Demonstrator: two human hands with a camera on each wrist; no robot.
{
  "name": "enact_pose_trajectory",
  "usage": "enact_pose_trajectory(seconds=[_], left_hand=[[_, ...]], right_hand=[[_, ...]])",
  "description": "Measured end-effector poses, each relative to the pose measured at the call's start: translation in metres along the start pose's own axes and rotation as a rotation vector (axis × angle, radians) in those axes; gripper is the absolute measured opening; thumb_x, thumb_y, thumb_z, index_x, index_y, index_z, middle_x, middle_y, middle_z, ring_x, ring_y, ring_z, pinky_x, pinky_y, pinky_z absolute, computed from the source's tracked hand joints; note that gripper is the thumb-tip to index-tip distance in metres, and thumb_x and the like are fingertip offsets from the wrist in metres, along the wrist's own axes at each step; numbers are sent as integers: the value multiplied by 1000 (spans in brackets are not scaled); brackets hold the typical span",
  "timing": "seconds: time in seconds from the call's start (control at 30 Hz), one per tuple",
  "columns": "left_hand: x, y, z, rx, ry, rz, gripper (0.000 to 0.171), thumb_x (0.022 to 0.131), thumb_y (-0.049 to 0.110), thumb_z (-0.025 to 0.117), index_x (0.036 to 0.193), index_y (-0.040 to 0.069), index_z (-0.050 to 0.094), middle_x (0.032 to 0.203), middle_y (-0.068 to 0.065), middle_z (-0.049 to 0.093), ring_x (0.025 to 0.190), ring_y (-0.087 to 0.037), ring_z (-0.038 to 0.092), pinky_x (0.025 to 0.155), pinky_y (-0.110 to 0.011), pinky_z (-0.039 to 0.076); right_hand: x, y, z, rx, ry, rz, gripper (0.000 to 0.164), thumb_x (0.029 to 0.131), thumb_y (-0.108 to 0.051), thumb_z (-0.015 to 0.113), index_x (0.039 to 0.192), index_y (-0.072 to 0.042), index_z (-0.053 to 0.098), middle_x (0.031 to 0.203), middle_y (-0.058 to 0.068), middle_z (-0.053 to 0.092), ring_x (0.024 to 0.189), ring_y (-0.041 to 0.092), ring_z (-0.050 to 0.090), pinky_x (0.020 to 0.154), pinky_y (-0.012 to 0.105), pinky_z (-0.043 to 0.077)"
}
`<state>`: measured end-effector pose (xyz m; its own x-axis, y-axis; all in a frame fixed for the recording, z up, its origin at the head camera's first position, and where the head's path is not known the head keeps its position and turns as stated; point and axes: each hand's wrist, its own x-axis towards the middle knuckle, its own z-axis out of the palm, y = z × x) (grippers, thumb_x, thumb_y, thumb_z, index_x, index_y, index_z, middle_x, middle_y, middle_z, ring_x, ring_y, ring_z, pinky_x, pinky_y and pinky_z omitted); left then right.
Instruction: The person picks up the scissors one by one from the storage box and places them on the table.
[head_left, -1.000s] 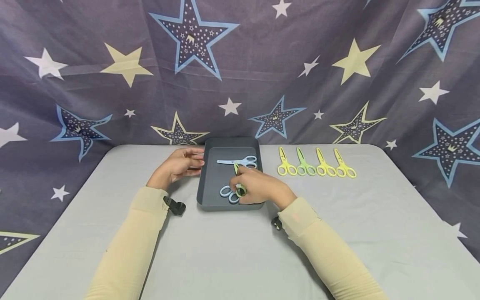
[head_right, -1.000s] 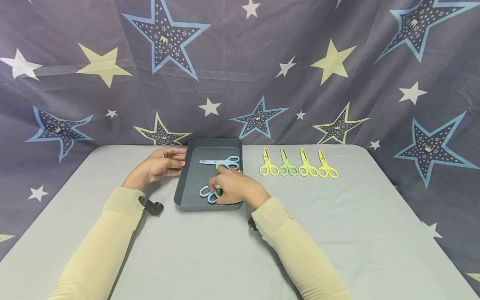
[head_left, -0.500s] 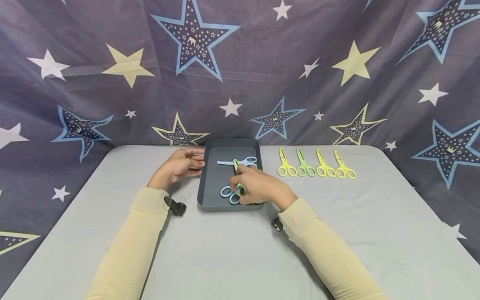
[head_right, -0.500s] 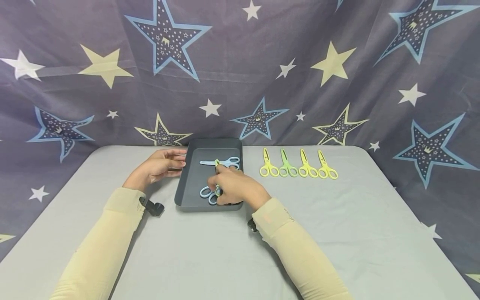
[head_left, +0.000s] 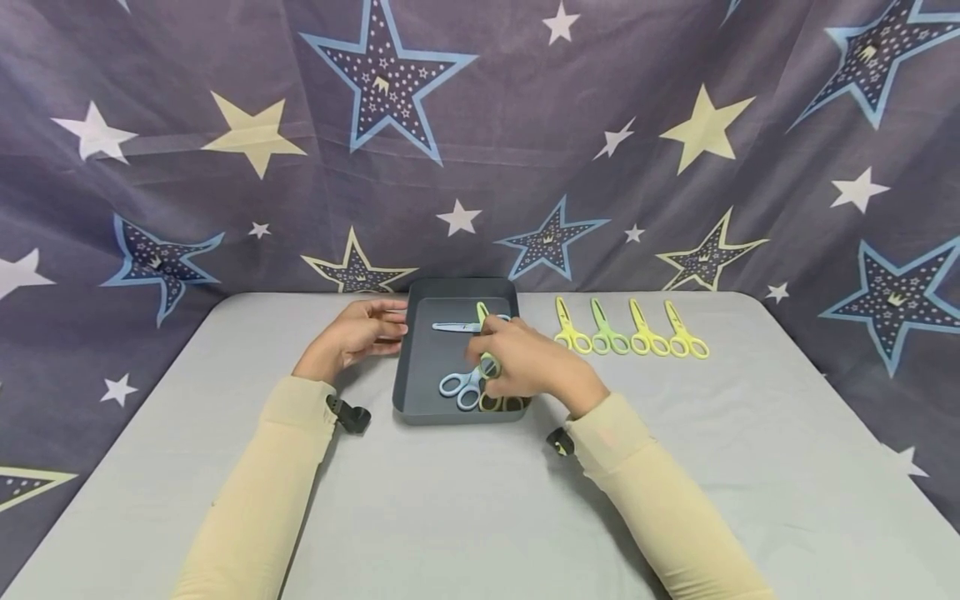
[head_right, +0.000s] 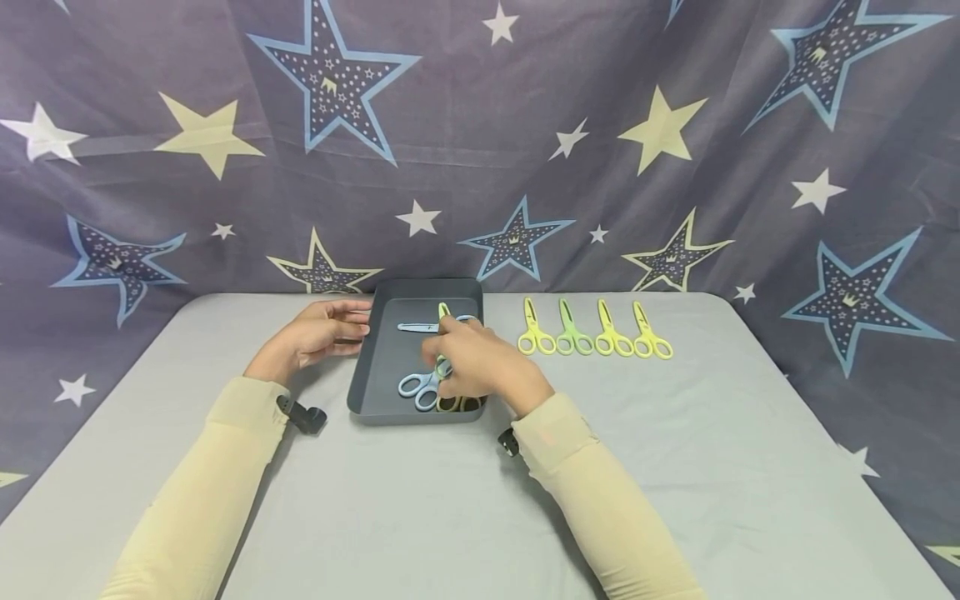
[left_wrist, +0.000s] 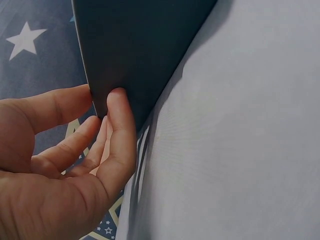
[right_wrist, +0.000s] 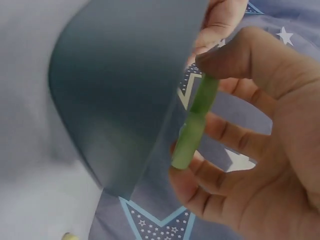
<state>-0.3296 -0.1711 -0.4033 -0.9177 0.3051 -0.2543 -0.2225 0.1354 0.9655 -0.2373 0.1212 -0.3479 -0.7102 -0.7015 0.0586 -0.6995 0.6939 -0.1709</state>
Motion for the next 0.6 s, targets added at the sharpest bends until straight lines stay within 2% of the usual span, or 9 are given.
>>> enact_pose_trajectory(seconds=[0.3, 0.4, 0.6], left_hand=[[3, -2, 1, -10, -13, 12, 61, 98, -8, 58, 155, -2, 36, 149, -26, 44, 106, -19, 62, 86, -31, 60], [2, -2, 1, -1, -15, 10, 62, 98, -7, 58, 156, -2, 35, 149, -26, 43, 107, -19, 62, 86, -31, 60], [2, -2, 0, 4, -11, 10, 62, 98, -8, 57, 156, -3, 35, 149, -26, 43, 109, -20, 61, 89, -32, 60]], right_hand=[[-7, 2, -9, 19, 11, 28, 33, 78, -16, 79, 111, -18, 72, 114, 5, 56, 94, 27, 53, 87, 41, 48], [-9, 5, -13, 37, 20, 34, 33, 79, -14, 78, 111, -18, 72, 115, 5, 57, 97, 26, 54, 89, 41, 48], [-16, 12, -19, 35, 46, 38, 30, 75, -12, 79, 103, -18, 70, 110, 7, 59, 95, 25, 54, 87, 40, 47]])
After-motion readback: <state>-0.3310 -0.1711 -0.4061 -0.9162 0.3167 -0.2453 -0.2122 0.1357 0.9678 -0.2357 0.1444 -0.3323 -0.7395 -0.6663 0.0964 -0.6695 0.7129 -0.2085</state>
